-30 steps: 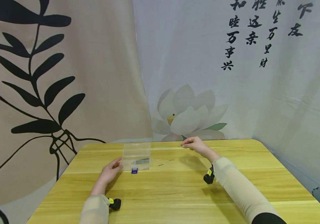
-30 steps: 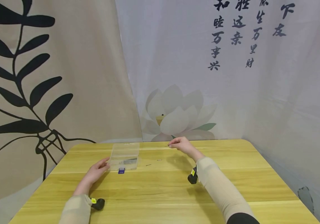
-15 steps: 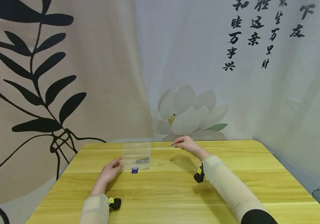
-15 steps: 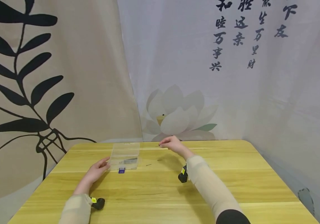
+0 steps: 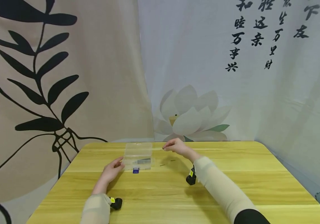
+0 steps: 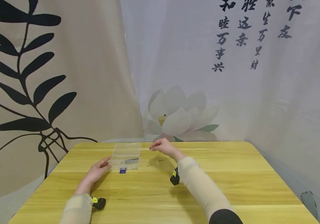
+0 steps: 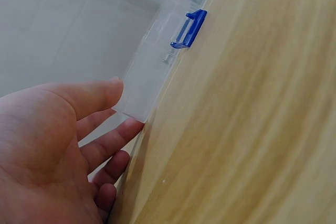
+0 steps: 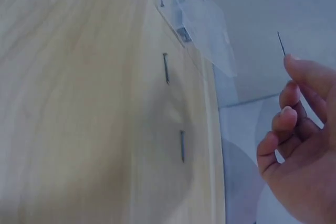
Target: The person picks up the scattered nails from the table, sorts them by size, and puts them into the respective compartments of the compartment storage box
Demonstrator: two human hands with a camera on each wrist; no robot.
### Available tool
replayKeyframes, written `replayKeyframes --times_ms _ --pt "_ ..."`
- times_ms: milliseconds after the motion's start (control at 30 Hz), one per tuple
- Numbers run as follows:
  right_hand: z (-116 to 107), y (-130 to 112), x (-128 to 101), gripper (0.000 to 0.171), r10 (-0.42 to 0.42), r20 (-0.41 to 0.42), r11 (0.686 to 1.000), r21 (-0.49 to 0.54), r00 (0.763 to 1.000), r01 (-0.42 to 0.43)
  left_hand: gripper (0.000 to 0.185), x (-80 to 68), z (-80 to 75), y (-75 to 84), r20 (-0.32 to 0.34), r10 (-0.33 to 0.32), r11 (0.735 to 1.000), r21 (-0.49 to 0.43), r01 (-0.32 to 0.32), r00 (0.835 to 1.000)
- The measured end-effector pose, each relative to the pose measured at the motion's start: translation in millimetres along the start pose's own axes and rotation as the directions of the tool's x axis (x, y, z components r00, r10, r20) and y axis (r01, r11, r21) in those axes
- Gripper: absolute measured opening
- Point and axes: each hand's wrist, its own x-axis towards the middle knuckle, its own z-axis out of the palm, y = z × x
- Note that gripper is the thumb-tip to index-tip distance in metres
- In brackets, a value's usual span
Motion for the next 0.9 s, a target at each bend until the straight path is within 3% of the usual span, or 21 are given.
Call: replayKeyframes --times_ms 433,900 --pt "42 -4 11 0.016 -0.042 -0.024 0.998 -0.056 0.999 0.04 0.051 -2.8 -1.1 1.7 -0.011 -0.001 1.0 -0.003 0.001 1.0" --pt "68 3 16 0.009 -0.07 -0.005 0.993 -0.101 0.998 0.069 0.051 -0.6 -0.2 -1.2 -0.007 -0.007 1.0 0.009 0.007 1.0"
